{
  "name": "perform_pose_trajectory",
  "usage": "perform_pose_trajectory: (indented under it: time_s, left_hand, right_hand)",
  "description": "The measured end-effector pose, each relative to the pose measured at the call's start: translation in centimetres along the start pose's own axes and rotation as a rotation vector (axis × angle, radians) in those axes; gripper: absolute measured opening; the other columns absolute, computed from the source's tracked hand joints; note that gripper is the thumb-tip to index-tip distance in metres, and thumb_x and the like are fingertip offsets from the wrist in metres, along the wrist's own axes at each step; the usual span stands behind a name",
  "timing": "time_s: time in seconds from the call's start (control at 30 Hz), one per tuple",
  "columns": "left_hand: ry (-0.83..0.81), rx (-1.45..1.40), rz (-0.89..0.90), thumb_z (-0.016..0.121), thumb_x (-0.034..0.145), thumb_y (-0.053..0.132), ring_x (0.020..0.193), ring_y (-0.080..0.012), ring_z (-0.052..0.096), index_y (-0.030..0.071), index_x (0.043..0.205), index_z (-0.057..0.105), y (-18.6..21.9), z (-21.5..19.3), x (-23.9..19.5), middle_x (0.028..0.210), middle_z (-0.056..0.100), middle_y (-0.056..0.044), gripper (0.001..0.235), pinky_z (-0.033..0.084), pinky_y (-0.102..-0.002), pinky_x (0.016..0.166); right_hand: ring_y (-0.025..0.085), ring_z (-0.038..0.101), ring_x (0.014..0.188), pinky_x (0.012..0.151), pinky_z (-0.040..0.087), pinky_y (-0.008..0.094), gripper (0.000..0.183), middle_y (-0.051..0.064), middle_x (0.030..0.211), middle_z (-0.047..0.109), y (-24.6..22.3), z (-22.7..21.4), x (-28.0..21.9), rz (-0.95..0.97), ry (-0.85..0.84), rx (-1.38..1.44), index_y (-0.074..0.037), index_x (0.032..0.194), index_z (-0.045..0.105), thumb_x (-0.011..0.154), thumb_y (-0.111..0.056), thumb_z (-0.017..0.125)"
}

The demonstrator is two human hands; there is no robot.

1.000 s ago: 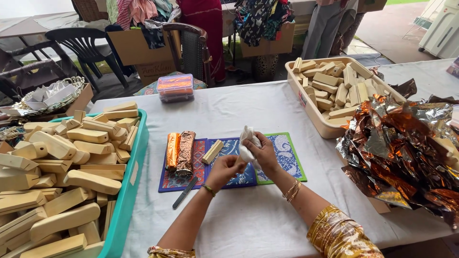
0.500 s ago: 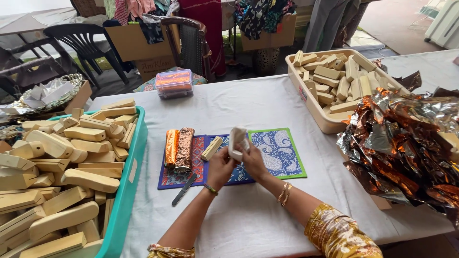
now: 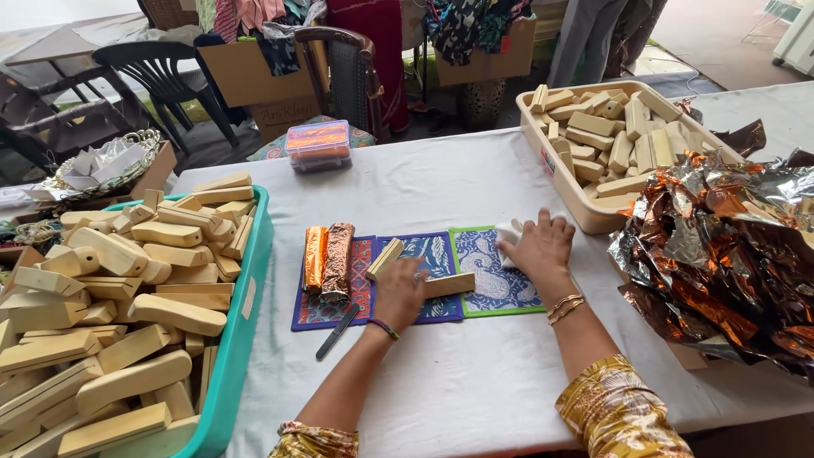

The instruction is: Wrapping wooden blocks in metallic foil and placing them into a plastic container.

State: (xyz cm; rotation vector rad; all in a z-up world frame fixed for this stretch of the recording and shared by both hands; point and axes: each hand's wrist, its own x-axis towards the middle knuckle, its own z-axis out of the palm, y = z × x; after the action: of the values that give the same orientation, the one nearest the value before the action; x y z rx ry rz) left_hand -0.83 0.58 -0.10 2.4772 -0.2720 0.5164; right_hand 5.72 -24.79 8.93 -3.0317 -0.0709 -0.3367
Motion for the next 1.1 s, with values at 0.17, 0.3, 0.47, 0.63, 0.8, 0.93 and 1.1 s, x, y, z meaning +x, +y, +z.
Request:
perform_pose_trajectory:
  time_s: [0.17,0.3,0.47,0.63,0.8,0.93,1.1]
  left_hand:
    - [0.339,0.505,0.045,0.066,0.09,0.028,0.118,-0.0327,0.058,-0.001,0.129,0.062,-4.1,-0.5,0.9,0.126,0.064,-0.019,0.05,0.044,-0.048,0.097]
    - [-0.032,0.353,-0.194,0.068,0.094,0.028,0.107,-0.0294,0.064,0.006,0.134,0.061,-4.3,-0.6,0.8,0.114,0.069,-0.014,0.047,0.051,-0.044,0.097]
    - [0.097,0.094,-0.186,0.076,0.086,0.02,0.097,-0.0295,0.07,0.008,0.127,0.068,-2.9,-1.6,1.1,0.107,0.074,-0.015,0.044,0.054,-0.043,0.088]
    - [0.188,-1.085,-0.358,0.076,0.092,0.014,0.089,-0.015,0.066,0.004,0.141,0.056,-8.4,4.4,2.5,0.106,0.073,-0.012,0.054,0.056,-0.028,0.073]
    - [0.124,-1.229,-0.41,0.076,0.089,0.012,0.101,-0.0146,0.07,0.003,0.139,0.058,-2.7,4.2,1.1,0.114,0.073,-0.009,0.053,0.061,-0.029,0.085]
    - [0.138,-1.265,-0.332,0.077,0.089,0.007,0.105,-0.0181,0.07,-0.002,0.133,0.062,-3.2,4.9,0.9,0.118,0.073,-0.011,0.048,0.061,-0.032,0.089]
    - [0.045,-1.286,-0.313,0.078,0.087,0.004,0.106,-0.0174,0.071,-0.001,0.127,0.063,-2.2,2.6,0.9,0.115,0.074,-0.01,0.044,0.06,-0.031,0.089]
  right_hand:
    - [0.037,0.037,0.14,0.108,0.038,0.056,0.059,0.015,0.151,0.047,-1.7,3.8,-0.3,-0.229,0.205,-0.081,-0.013,0.126,0.069,0.089,-0.058,0.061]
    - [0.026,0.063,0.111,0.098,0.048,0.045,0.04,0.008,0.121,0.069,-5.0,4.0,-2.4,-0.635,-0.201,0.363,-0.012,0.119,0.073,0.091,-0.042,0.071]
    - [0.022,0.069,0.095,0.084,0.056,0.038,0.026,0.005,0.106,0.073,-5.1,6.0,-1.7,-0.731,-0.251,0.422,-0.01,0.107,0.076,0.089,-0.028,0.073]
    - [0.021,0.069,0.095,0.076,0.059,0.035,0.044,0.02,0.113,0.07,-5.4,7.8,-0.6,-0.015,-0.163,1.237,-0.006,0.124,0.05,0.099,-0.041,0.063]
    - [0.021,0.055,0.114,0.089,0.051,0.037,0.06,0.021,0.14,0.047,-9.2,8.2,-4.0,0.002,-0.258,1.561,-0.013,0.155,0.026,0.107,-0.049,0.033]
    - [0.013,0.055,0.124,0.105,0.047,0.029,0.063,0.006,0.15,0.049,-9.6,8.5,-4.3,-0.16,-0.333,1.562,-0.017,0.165,0.028,0.108,-0.044,0.034]
    - [0.014,0.064,0.114,0.098,0.053,0.03,0.05,0.009,0.129,0.07,-8.3,9.4,-2.7,-0.204,-0.372,1.701,-0.003,0.146,0.057,0.103,-0.03,0.06]
